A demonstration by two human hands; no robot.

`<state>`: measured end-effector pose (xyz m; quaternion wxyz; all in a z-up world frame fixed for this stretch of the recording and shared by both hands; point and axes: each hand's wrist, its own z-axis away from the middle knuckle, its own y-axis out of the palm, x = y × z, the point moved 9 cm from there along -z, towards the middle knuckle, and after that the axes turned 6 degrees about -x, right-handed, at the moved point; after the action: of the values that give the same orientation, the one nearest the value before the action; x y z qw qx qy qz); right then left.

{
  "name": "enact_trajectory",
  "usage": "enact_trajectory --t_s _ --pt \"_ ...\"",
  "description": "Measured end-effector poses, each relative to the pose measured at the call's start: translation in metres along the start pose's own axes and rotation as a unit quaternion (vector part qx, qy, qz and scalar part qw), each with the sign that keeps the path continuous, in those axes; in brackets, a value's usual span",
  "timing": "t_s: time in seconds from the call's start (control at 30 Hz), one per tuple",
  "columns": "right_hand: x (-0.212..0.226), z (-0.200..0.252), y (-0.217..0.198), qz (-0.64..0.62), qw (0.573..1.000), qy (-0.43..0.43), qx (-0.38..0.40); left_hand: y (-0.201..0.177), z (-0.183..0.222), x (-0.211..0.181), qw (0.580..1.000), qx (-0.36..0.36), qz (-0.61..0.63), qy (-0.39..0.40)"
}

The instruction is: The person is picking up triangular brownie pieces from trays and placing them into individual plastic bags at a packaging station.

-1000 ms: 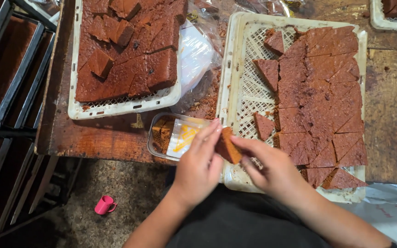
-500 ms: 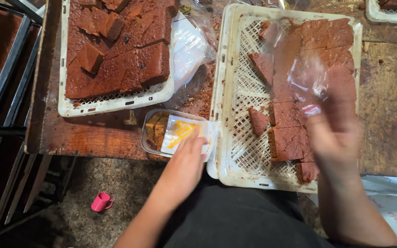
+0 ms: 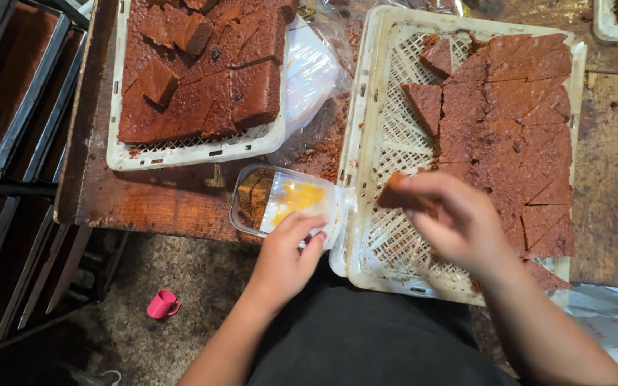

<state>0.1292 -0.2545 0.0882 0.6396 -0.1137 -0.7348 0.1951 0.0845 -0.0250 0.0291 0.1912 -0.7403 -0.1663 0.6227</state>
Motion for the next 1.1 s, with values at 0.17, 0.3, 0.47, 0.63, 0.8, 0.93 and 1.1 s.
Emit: enact_trajectory --t_s 0.17,0.3,0.47,0.63,0.8,0.93,1.1 --pt "0.053 0.023 0.044 0.011 0.99 -0.116 0.079 0.004 -0.02 -0.065 0.995 0.01 0.049 0.084" --pt "-0.03 0.025 0.031 0.133 0.991 0.013 0.006 0.041 0.012 -0.093 0.963 0.145 0.036 0.222" --pt "0.014 -0.023 0.001 0.05 0.99 0.126 0.028 0.033 0.007 -0.041 0.983 0.117 -0.022 0.142" --pt "0.022 -0.09 -0.039 0.174 0.961 -0.151 -0.154 0.029 0.014 -0.001 0.978 0.165 -0.117 0.045" --pt "-0.138 -0.147 -0.014 0.387 0.917 0.075 0.057 -0.002 0.006 -0.007 0.998 0.048 -0.041 0.01" --pt "-0.06 -0.109 -0.027 0.222 0.963 0.152 -0.026 -0.003 0.009 0.017 0.993 0.044 -0.012 -0.109" --pt "0.055 -0.013 0.021 -0.08 0.954 -0.269 0.11 0.013 -0.024 -0.019 0.993 0.087 0.07 -0.037"
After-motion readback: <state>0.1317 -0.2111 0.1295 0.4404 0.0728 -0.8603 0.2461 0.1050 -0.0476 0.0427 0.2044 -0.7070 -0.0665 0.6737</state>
